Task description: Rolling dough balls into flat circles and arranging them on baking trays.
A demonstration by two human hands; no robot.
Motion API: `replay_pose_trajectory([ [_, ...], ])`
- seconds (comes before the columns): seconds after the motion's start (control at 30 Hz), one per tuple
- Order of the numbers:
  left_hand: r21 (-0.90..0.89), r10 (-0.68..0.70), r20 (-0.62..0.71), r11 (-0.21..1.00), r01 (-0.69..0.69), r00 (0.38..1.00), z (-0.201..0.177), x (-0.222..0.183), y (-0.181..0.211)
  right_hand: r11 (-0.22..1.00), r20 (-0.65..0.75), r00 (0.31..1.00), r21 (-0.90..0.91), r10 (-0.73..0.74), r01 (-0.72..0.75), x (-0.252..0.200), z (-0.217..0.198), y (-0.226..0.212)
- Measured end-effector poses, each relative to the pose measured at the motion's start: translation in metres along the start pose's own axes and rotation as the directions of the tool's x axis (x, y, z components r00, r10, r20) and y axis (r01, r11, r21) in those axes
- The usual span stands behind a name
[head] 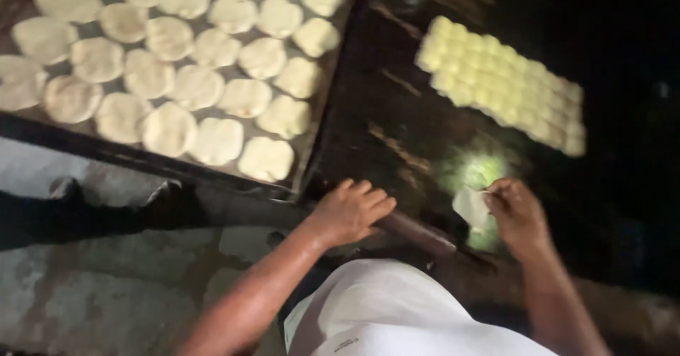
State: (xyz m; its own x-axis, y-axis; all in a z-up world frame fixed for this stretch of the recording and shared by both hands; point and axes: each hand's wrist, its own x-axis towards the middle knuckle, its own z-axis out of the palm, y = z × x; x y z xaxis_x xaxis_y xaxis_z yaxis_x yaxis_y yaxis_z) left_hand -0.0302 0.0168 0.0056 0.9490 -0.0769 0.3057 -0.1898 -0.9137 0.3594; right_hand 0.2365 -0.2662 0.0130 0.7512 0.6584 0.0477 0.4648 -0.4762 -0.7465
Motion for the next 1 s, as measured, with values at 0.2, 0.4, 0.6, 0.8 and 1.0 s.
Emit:
replay_pose_trajectory([
  [0.2,-0.106,-0.011,-0.204,0.994,-0.011,0.979,0.065,-0.019,-0.027,0.768,0.392,0.920,0.589,0.000,-0.251,0.135,0.091,-0.191],
  [0.4,-0.198,0.087,-0.393,0.964,-0.176,0.915,0.063,-0.012,-0.033,0.615,0.004,0.637,-0.255,-0.771,0.746,0.306,0.236,-0.356],
  [0.6,-0.201,0.032,-0.366,0.973,-0.112,0.930,0.060,-0.015,-0.030,-0.175,0.456,0.583,-0.864,-0.673,0.473,0.428,0.392,-0.333],
  [0.8,-0.051,0.133,-0.415,0.984,-0.169,0.900,0.107,0.000,-0.025,0.589,0.290,0.688,-0.363,-0.665,0.722,0.285,0.284,-0.347],
  [1.0,-0.109,0.231,-0.243,0.959,-0.263,0.942,0.115,0.005,-0.019,0.758,0.076,0.895,-0.503,-0.439,0.415,0.196,0.167,-0.219],
])
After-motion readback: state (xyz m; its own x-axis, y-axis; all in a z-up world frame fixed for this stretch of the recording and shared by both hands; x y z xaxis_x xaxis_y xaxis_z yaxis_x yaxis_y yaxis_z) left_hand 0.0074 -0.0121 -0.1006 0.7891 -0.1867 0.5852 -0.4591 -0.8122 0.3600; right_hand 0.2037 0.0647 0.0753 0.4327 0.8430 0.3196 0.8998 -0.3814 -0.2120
